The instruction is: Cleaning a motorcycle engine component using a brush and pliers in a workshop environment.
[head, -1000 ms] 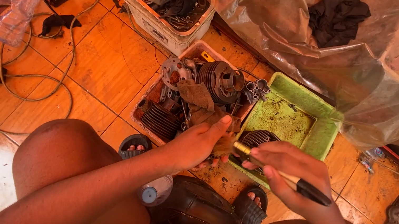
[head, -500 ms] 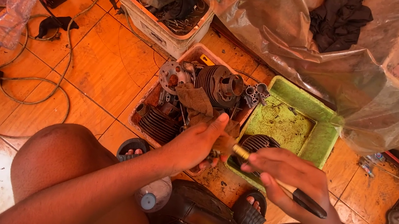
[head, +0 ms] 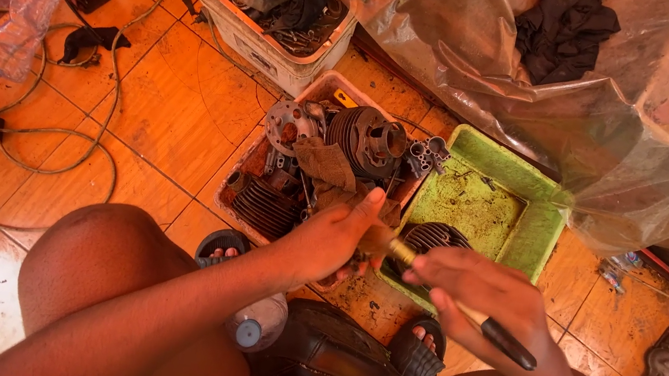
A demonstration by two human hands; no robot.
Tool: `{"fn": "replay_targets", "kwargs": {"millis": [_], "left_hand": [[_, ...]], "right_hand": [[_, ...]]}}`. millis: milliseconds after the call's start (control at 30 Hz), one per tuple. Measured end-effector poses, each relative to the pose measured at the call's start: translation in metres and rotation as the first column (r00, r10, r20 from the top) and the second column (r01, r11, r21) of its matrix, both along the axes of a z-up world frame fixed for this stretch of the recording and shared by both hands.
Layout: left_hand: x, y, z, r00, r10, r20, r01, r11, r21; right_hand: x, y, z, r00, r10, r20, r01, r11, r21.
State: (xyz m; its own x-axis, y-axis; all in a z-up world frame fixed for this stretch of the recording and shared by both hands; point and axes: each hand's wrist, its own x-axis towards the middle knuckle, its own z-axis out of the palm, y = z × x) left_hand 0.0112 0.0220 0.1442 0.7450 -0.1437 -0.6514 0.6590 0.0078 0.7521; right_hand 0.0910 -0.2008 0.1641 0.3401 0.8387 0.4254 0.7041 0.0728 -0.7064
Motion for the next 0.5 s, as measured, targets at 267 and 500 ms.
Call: {"fn": "replay_targets", "kwargs": {"millis": [267, 500], "left_hand": [[-0.001, 0.0, 0.019, 1.0, 0.004, -0.016, -0.003, 1.0, 0.029], [-0.002, 0.001, 0.013, 1.0, 0.013, 0.022, -0.012, 1.0, -0.023]], "right_hand": [[-0.006, 0.003, 0.023, 0.989, -0.045, -0.137, 0.036, 0.997, -0.067], [0.0, 0.0, 0.01, 0.999, -0.041, 0.026, 0.04, 0.999, 0.026]]}}
